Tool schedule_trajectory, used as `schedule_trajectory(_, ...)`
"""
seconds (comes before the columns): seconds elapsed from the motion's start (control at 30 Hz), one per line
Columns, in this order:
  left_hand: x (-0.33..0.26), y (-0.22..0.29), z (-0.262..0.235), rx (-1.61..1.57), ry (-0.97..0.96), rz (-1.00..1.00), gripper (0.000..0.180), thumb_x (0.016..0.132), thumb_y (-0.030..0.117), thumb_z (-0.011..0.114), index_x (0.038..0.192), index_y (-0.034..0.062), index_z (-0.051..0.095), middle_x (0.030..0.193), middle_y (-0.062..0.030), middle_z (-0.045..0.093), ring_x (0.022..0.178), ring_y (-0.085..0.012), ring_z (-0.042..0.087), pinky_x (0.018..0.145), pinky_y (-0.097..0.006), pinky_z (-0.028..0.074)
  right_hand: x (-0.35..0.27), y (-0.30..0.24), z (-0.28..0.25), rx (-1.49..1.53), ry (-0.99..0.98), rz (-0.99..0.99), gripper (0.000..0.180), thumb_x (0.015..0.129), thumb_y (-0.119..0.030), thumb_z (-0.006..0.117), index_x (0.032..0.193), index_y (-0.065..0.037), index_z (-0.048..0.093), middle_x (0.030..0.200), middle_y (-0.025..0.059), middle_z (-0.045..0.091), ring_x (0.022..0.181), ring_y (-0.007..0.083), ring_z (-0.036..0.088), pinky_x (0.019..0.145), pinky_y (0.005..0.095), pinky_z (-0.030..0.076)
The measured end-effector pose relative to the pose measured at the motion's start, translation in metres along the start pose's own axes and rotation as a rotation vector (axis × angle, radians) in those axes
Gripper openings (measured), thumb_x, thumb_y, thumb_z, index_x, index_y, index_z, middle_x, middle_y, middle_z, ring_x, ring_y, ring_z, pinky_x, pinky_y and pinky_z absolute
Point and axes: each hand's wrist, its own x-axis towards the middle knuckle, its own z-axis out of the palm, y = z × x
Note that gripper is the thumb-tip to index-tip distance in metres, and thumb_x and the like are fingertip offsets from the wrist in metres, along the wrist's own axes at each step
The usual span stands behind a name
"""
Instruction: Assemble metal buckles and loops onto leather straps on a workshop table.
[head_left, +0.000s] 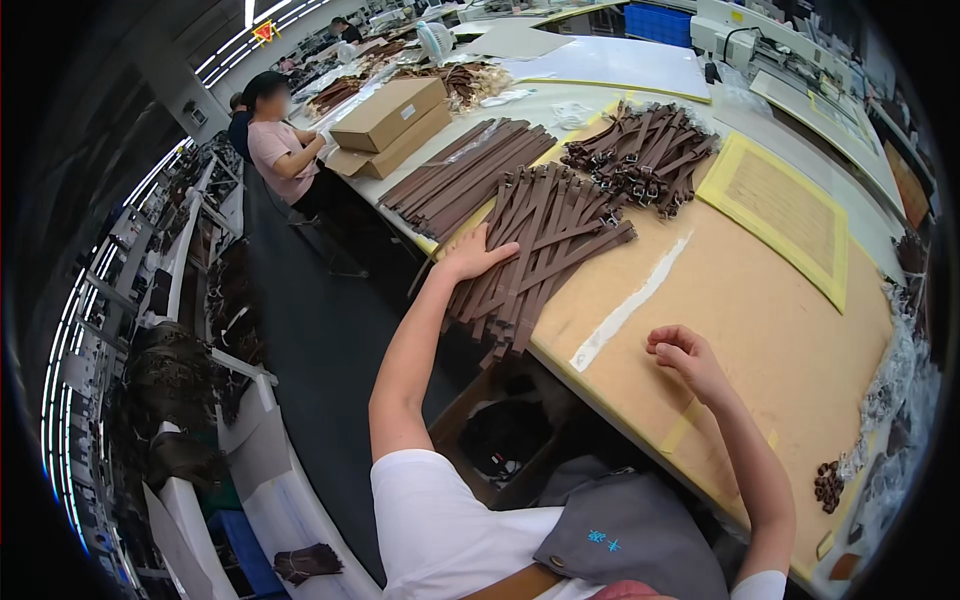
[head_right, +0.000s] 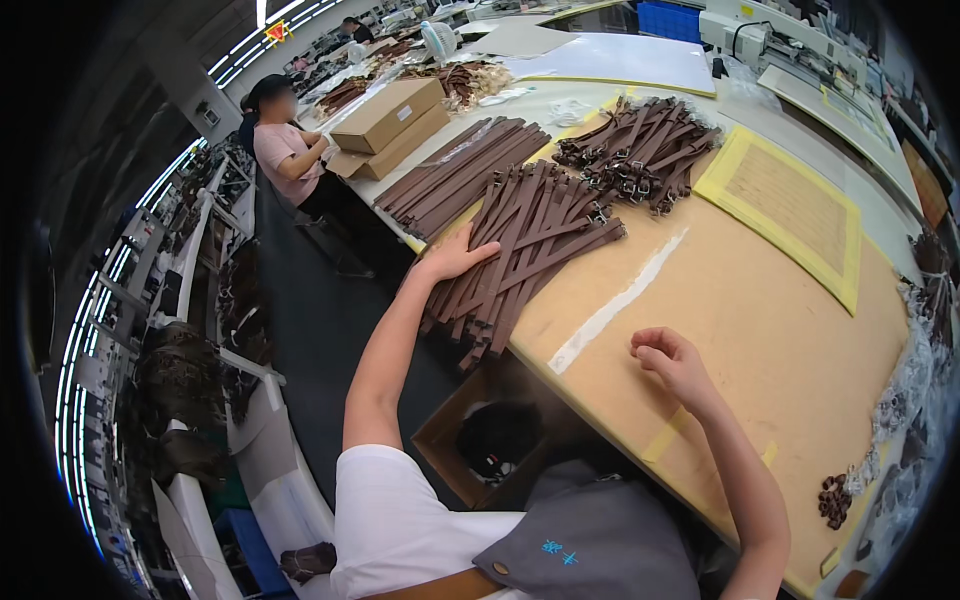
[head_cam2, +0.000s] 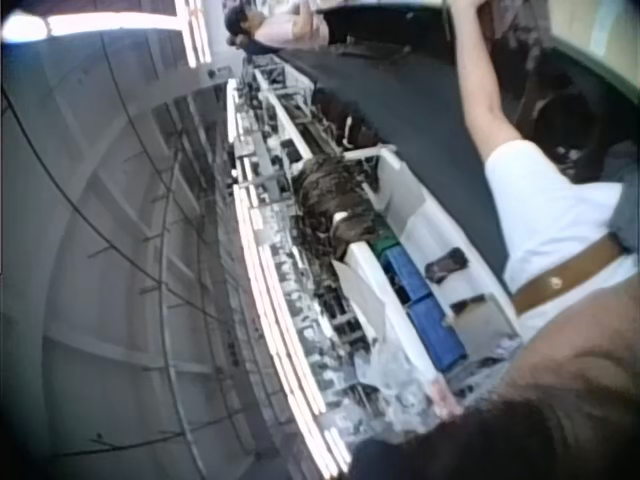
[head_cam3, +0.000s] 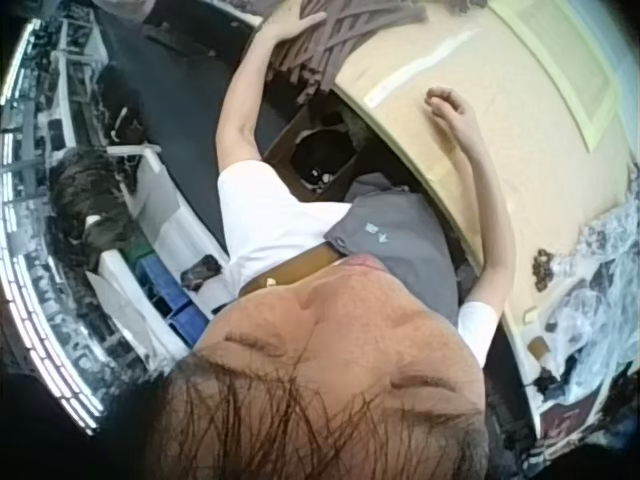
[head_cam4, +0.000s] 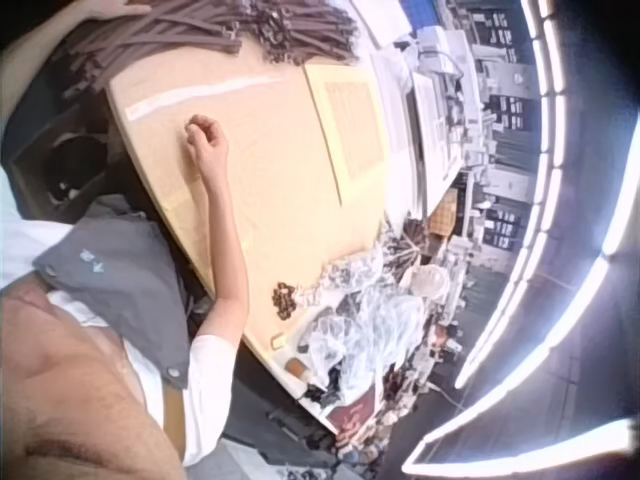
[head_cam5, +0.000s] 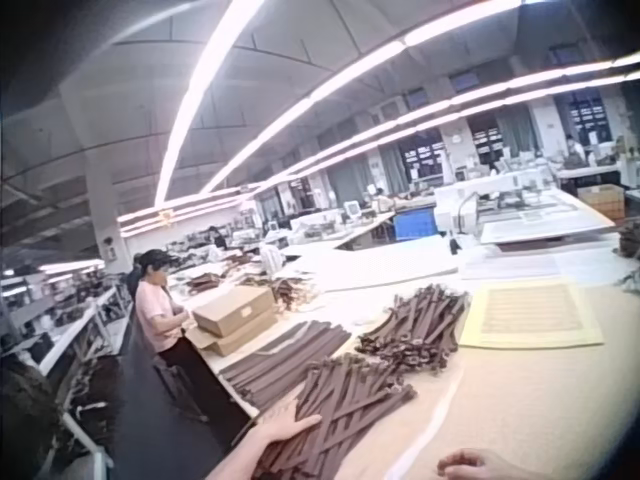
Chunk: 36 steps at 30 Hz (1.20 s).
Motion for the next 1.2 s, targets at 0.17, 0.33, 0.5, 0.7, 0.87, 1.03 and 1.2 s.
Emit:
schedule_trajectory(0.17,-0.004,0.011,0.009,0.017,-0.003,0.139,0.109,0.083,0.079,0.054,0.152,-0.0026,0.032,0.149,-0.0285,0.041,0.140,-0.0424,0.035,0.116,-0.051,0.028,0.041,0.005,0.038,0.073,-0.022,0.046,0.034,0.099,-0.025,0.062,0.123,0.000,0.059,0.109,0.0043,0.065,0.103,0.0108,0.062,0.089,0.0256,0.050)
schedule_trajectory(0.33,-0.036,0.035,0.022,0.056,-0.029,0.174,0.102,0.088,0.073,0.051,0.145,-0.0100,0.035,0.142,-0.0329,0.044,0.135,-0.0449,0.038,0.113,-0.052,0.032,0.069,0.008,0.067,0.141,0.056,0.051,0.038,0.100,-0.027,0.063,0.123,0.002,0.058,0.106,0.0053,0.064,0.097,0.0106,0.064,0.084,0.0240,0.051)
schedule_trajectory(0.5,-0.078,0.070,0.039,0.100,-0.048,0.209,0.098,0.094,0.072,0.044,0.143,-0.0122,0.035,0.137,-0.0337,0.047,0.128,-0.0471,0.044,0.110,-0.051,0.036,0.077,0.015,0.065,0.138,0.059,0.073,0.040,0.098,-0.029,0.066,0.120,0.003,0.060,0.103,0.0055,0.065,0.089,0.0097,0.063,0.075,0.0251,0.053)
schedule_trajectory(0.7,-0.099,0.081,0.006,-0.051,-0.263,0.277,0.077,0.101,0.059,0.044,0.134,-0.0100,0.048,0.122,-0.0328,0.059,0.124,-0.0478,0.049,0.106,-0.052,0.040,0.068,-0.001,0.047,-0.217,0.163,0.043,0.048,0.095,-0.032,0.069,0.121,0.006,0.058,0.103,0.0080,0.065,0.084,0.0100,0.062,0.072,0.0253,0.052)
schedule_trajectory(0.87,-0.083,0.044,0.020,-0.126,0.081,0.373,0.064,0.102,0.048,0.048,0.145,0.0009,0.043,0.143,-0.0318,0.044,0.136,-0.0458,0.041,0.111,-0.049,0.037,0.076,0.000,0.046,-0.492,0.293,-0.163,0.068,0.089,-0.038,0.072,0.135,0.006,0.048,0.124,0.0220,0.058,0.111,0.0314,0.060,0.095,0.0382,0.049)
schedule_trajectory(1.03,-0.059,0.036,0.057,-0.205,0.279,0.672,0.062,0.103,0.049,0.045,0.156,0.0183,0.034,0.162,-0.0262,0.015,0.146,-0.0465,0.026,0.118,-0.051,0.026,0.092,-0.015,0.081,-0.681,0.387,-0.288,0.090,0.082,-0.049,0.074,0.145,0.004,0.038,0.150,0.0298,0.036,0.139,0.0436,0.036,0.115,0.0477,0.032)
schedule_trajectory(1.2,-0.061,0.068,0.072,-0.097,0.128,0.694,0.054,0.105,0.049,0.037,0.154,0.0262,0.039,0.166,-0.0137,0.015,0.150,-0.0474,0.013,0.118,-0.062,0.014,0.102,-0.007,0.109,-0.830,0.361,-0.165,0.096,0.077,-0.045,0.071,0.149,0.005,0.032,0.155,0.0271,0.029,0.141,0.0443,0.030,0.117,0.0523,0.028)
